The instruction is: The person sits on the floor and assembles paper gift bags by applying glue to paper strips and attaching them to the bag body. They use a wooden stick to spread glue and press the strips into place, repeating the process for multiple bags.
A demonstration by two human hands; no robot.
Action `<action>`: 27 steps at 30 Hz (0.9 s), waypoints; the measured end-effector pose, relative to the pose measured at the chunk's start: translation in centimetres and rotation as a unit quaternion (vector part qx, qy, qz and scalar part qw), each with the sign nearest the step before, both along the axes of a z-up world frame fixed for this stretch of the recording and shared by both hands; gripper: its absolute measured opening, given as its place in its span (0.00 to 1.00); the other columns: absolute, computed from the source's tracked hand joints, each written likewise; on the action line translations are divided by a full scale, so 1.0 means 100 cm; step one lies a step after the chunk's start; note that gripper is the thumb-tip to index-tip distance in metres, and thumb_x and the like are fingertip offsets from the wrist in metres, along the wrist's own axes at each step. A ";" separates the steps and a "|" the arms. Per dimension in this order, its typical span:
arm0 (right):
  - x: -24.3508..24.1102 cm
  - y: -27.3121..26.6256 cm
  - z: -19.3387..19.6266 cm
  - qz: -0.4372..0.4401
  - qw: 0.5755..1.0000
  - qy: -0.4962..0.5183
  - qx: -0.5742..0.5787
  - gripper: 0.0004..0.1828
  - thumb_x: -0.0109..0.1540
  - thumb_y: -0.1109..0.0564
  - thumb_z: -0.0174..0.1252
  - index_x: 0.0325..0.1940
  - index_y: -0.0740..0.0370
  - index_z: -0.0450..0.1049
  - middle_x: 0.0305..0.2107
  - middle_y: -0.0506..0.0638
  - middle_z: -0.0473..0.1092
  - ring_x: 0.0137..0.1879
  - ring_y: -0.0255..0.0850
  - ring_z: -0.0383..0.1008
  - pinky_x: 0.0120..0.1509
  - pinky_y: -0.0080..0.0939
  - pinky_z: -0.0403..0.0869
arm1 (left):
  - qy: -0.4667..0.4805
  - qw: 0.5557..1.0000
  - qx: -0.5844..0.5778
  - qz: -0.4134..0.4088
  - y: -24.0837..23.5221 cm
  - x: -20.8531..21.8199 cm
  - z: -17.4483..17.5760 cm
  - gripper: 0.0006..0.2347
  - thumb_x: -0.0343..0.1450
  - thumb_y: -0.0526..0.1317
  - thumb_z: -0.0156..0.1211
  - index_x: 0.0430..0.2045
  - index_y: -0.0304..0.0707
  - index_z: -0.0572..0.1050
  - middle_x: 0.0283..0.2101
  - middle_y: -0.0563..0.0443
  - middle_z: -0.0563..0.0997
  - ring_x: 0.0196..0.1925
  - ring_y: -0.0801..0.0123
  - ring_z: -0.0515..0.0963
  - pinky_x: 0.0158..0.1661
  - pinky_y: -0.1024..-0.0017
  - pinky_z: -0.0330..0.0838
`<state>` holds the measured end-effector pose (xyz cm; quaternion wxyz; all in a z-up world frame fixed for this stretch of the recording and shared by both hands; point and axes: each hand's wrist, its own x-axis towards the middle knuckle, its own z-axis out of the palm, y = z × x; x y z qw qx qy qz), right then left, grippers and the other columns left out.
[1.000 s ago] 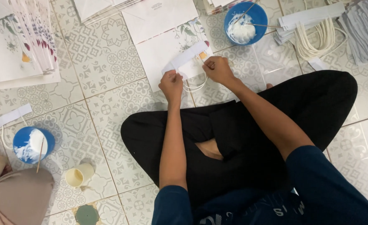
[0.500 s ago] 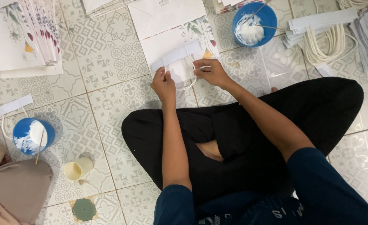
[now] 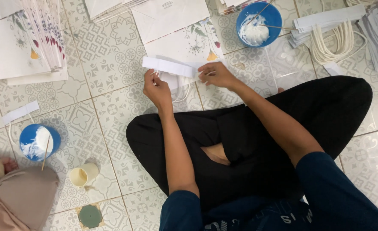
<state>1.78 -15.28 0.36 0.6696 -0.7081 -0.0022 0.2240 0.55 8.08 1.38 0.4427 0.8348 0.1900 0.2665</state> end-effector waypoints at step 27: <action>0.042 -0.249 0.040 -0.111 0.909 -0.153 -0.372 0.19 0.56 0.67 0.72 0.52 0.66 0.82 0.29 0.54 0.76 0.31 0.40 0.74 0.35 0.38 0.74 | 0.054 0.760 -0.625 -0.170 -0.144 -0.021 0.066 0.20 0.77 0.41 0.47 0.59 0.22 0.64 0.63 0.27 0.72 0.69 0.50 0.70 0.68 0.55 0.67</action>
